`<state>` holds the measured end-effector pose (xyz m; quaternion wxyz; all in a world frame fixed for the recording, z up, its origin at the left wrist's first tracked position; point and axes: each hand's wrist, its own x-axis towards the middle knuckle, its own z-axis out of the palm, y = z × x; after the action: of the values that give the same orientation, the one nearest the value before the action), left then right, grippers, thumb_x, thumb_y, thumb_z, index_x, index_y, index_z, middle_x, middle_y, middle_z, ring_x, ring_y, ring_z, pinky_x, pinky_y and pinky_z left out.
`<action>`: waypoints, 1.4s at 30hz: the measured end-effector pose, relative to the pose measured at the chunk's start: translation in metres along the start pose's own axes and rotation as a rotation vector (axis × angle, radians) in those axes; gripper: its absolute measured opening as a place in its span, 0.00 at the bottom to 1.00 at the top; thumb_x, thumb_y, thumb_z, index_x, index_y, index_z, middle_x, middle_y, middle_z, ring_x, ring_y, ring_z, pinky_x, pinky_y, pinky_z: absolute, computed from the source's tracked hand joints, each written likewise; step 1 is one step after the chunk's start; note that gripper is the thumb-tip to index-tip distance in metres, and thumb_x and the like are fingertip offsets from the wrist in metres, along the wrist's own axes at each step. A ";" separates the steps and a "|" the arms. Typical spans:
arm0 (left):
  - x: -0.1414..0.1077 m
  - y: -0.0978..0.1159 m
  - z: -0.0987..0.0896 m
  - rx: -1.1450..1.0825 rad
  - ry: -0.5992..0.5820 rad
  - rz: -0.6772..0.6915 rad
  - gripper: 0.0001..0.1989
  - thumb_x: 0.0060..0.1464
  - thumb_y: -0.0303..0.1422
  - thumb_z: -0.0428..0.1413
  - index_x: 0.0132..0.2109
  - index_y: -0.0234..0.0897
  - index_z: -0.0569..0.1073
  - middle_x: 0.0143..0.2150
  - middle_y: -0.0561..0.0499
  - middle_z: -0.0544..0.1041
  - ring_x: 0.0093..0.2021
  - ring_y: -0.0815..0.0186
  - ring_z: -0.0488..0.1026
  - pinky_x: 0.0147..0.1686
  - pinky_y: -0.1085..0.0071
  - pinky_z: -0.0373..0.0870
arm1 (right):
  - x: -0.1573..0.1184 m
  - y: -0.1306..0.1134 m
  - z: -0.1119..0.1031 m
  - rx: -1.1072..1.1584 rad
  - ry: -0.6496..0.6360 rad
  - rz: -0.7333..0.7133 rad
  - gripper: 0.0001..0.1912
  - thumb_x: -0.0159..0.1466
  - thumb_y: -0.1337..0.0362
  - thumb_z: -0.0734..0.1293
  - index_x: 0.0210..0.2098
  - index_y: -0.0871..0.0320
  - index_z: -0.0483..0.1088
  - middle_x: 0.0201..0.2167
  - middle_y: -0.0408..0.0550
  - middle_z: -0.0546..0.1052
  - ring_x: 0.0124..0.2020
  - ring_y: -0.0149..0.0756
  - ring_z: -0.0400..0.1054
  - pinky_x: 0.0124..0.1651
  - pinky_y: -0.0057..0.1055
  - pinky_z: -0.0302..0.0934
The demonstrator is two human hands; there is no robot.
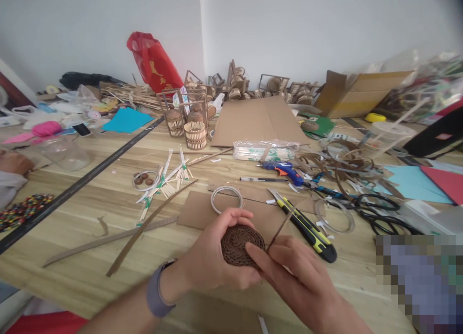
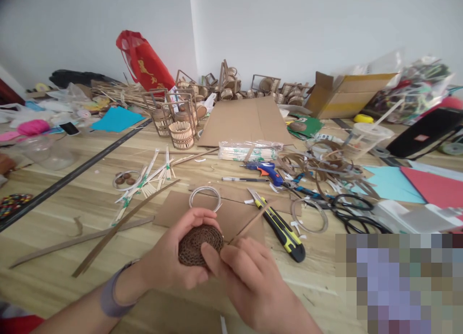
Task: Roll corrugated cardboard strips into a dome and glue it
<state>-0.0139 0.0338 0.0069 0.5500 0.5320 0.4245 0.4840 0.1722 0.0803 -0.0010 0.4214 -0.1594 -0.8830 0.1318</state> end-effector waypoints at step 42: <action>0.005 -0.004 -0.011 -0.245 -0.167 0.020 0.44 0.31 0.45 0.73 0.55 0.42 0.64 0.47 0.47 0.71 0.46 0.59 0.71 0.47 0.64 0.66 | 0.005 0.000 0.002 0.023 0.072 0.082 0.10 0.70 0.66 0.61 0.38 0.55 0.75 0.21 0.40 0.71 0.21 0.28 0.66 0.24 0.24 0.62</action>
<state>-0.0235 0.0403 0.0021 0.6394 0.5037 0.3096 0.4915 0.1678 0.0826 0.0017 0.4489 -0.1951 -0.8585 0.1533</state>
